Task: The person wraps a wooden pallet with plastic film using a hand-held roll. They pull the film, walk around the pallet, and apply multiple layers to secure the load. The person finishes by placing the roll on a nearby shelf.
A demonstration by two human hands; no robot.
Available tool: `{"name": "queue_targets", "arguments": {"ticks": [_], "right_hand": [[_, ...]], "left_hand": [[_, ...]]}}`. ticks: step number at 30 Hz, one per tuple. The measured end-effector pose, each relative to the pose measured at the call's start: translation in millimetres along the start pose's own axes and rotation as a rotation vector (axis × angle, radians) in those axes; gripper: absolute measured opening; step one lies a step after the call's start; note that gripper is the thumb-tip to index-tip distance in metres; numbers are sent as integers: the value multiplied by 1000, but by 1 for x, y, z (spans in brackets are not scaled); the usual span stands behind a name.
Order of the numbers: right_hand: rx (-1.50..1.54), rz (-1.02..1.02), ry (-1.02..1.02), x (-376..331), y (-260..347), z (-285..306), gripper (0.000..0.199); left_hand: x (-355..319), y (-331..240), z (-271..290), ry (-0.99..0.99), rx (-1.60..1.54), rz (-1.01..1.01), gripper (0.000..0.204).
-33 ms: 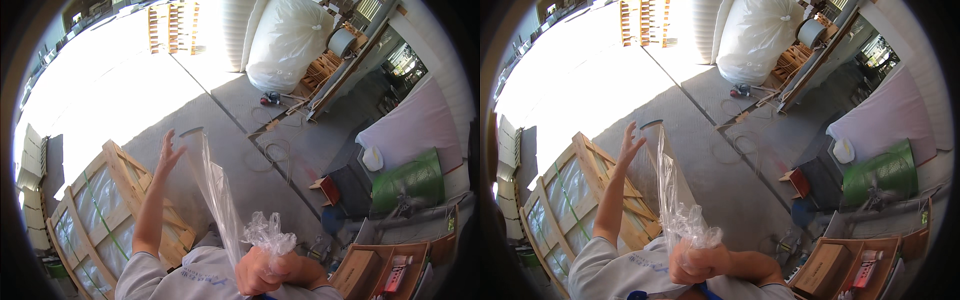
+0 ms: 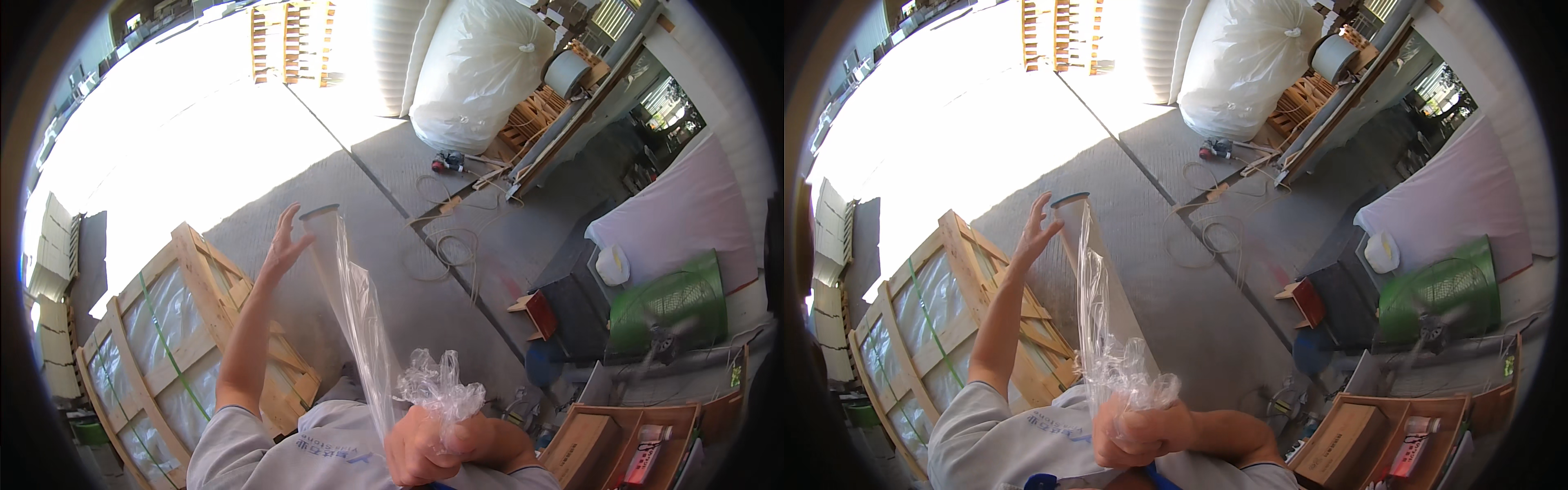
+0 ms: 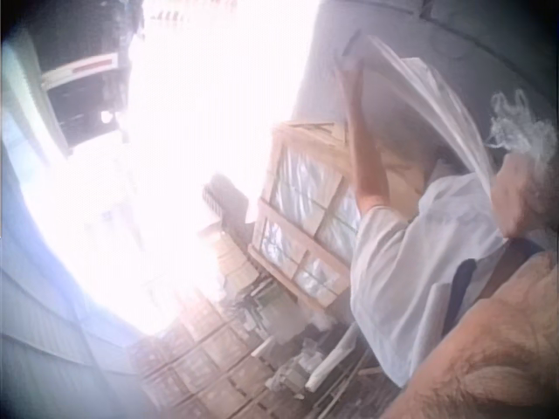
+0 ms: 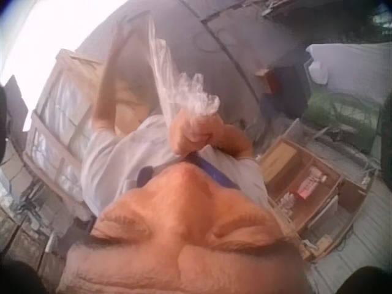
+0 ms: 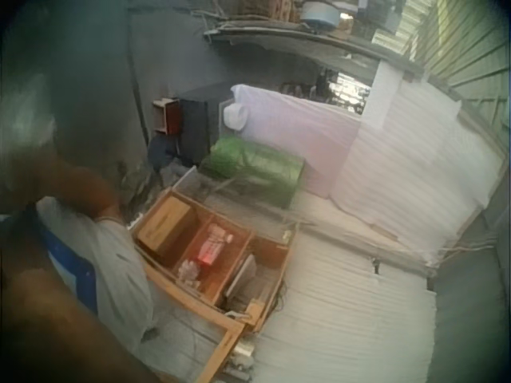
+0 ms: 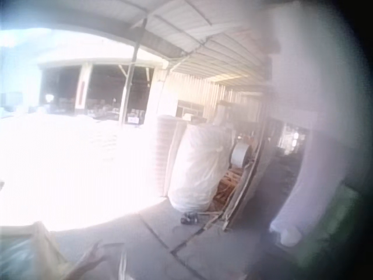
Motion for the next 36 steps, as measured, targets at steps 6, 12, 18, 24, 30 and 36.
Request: {"name": "queue_targets", "arguments": {"ticks": [6, 12, 18, 24, 30, 36], "right_hand": [[107, -109, 18, 18, 16, 11, 50], [-285, 432, -57, -46, 189, 43, 50], [-225, 548, -369, -126, 295, 147, 45], [-163, 283, -729, -140, 280, 304, 38], [-369, -143, -1190, -151, 201, 458, 23], [-1040, -711, -1240, -152, 114, 575, 31]], "left_hand": [[57, 0, -10, 409, 246, 339, 63], [32, 58, 47, 479, 190, 619, 61], [-111, 47, 18, 395, -269, 910, 39], [-263, 9, -78, -10, -462, 1062, 38], [-328, -3, -136, -285, -103, 1152, 34], [-345, 40, -154, -306, 307, 1031, 28]]}}
Point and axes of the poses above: each hand's wrist, its own x-axis towards the middle knuckle, its own z-axis out of the back of the hand, y = z × x, the point moved 8 cm from there along x, towards the middle knuckle, and after that the axes turned 8 degrees about y, right-handed, at the moved point
